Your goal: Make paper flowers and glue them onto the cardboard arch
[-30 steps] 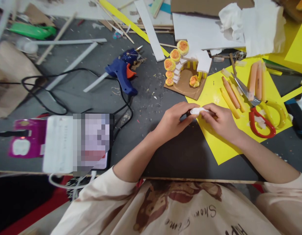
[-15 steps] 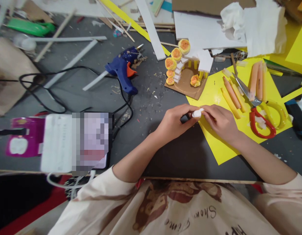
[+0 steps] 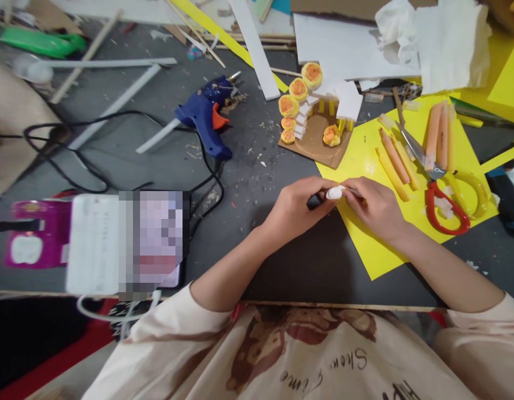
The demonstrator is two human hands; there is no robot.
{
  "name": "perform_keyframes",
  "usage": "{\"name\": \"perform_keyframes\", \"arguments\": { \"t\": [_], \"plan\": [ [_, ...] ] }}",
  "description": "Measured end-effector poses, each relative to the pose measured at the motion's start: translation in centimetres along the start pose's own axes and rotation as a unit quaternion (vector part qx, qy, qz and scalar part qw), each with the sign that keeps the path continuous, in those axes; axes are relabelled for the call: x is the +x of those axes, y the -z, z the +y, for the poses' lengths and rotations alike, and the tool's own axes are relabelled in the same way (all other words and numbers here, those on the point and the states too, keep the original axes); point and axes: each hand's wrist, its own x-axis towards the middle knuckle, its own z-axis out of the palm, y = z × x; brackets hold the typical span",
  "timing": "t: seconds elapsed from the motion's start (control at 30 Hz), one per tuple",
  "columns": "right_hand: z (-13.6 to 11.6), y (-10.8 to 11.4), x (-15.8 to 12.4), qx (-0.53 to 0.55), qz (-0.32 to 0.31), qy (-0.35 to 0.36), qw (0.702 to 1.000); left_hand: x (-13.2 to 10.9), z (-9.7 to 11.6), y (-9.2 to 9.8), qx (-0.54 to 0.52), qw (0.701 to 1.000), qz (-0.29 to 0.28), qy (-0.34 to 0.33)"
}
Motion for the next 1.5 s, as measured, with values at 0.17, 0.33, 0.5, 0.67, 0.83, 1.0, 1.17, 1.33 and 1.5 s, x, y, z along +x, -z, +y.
{"name": "perform_keyframes", "arguments": {
  "t": [0.17,0.33,0.5,0.67,0.83,1.0,1.17,1.33,1.5],
  "plan": [
    [0.2,0.1,0.4,0.102,0.006,-0.042,0.994,0.2,-0.2,0.0,0.018,0.999,0.028,-0.02],
    [0.2,-0.1,0.0,0.109,0.023,-0.015,0.994,-0.1,-0.1,-0.3,0.048,0.998,0.046,-0.006],
    [-0.1,-0.6,-0.6,0.077,0.038,0.021,0.996,-0.4,-0.1,-0.6,0.077,0.995,0.064,-0.007],
    [-0.6,-0.6,-0.5,0.143,0.035,0.002,0.989,-0.5,-0.6,-0.6,0.096,0.993,0.07,-0.005],
    [-0.8,-0.3,-0.1,0.203,0.03,-0.056,0.977,-0.7,-0.8,-0.7,0.086,0.994,0.073,-0.006],
    [-0.8,-0.6,-0.1,0.222,0.046,-0.075,0.971,-0.7,-0.5,-0.8,0.102,0.991,0.085,-0.02],
    [-0.8,-0.6,-0.3,0.199,0.036,-0.068,0.977,-0.7,-0.5,-0.7,0.124,0.99,0.065,-0.028],
    [-1.1,-0.4,-0.2,0.215,0.024,-0.109,0.97,-0.8,-0.9,-0.8,0.138,0.986,0.049,-0.079],
    [-0.9,-0.2,0.1,0.307,0.008,-0.228,0.924,-0.6,-0.8,-0.8,0.128,0.988,0.039,-0.078]
  ]
}}
